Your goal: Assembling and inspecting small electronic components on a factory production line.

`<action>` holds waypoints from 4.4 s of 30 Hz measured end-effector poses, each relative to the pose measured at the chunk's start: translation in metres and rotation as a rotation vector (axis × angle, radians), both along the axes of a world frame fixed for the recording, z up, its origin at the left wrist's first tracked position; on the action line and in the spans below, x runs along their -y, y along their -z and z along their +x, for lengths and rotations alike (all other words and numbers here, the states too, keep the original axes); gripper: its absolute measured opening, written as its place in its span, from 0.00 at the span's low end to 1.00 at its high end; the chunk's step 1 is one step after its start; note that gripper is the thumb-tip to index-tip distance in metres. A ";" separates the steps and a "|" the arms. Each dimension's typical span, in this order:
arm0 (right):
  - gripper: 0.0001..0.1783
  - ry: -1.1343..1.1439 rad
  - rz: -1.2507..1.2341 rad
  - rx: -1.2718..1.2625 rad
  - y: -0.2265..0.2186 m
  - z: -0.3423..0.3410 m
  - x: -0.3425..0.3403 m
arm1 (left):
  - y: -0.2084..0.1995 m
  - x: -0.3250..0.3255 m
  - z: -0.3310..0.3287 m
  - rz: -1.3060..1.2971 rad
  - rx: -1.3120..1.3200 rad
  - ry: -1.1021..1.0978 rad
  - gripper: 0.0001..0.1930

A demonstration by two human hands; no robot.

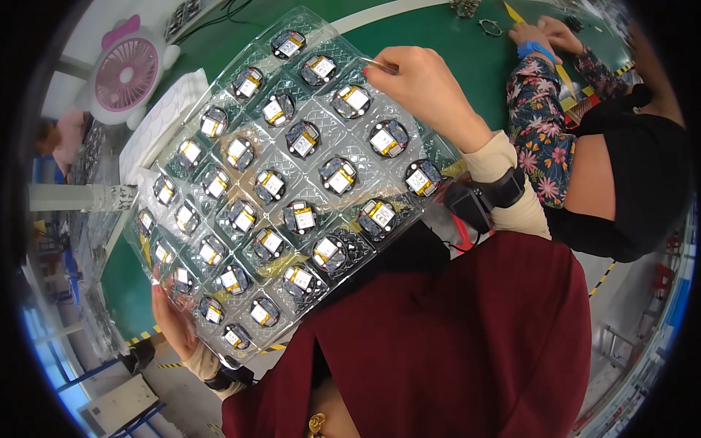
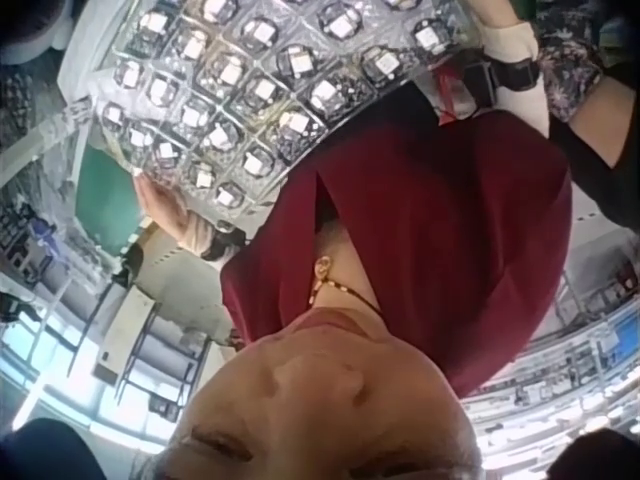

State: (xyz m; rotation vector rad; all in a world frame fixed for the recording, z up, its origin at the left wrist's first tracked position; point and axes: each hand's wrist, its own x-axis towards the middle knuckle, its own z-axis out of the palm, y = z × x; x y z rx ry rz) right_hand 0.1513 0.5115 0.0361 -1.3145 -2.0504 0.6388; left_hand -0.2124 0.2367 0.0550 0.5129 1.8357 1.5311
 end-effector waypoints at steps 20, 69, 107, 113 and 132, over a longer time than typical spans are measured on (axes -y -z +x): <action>0.16 -0.023 0.082 -0.043 0.013 0.018 0.019 | 0.003 0.023 0.010 0.025 0.043 0.075 0.22; 0.13 0.019 0.002 0.047 -0.081 0.122 -0.154 | 0.052 -0.168 0.091 0.430 0.755 0.488 0.27; 0.09 0.740 -0.227 -0.970 0.028 0.048 -0.291 | 0.072 -0.378 0.141 0.456 1.081 0.702 0.51; 0.07 0.744 -0.311 -1.193 0.034 -0.009 -0.253 | 0.079 -0.377 0.176 0.141 0.168 0.998 0.32; 0.07 0.176 -0.731 -0.690 0.035 -0.038 -0.218 | 0.005 -0.177 0.150 -0.082 -0.325 1.371 0.23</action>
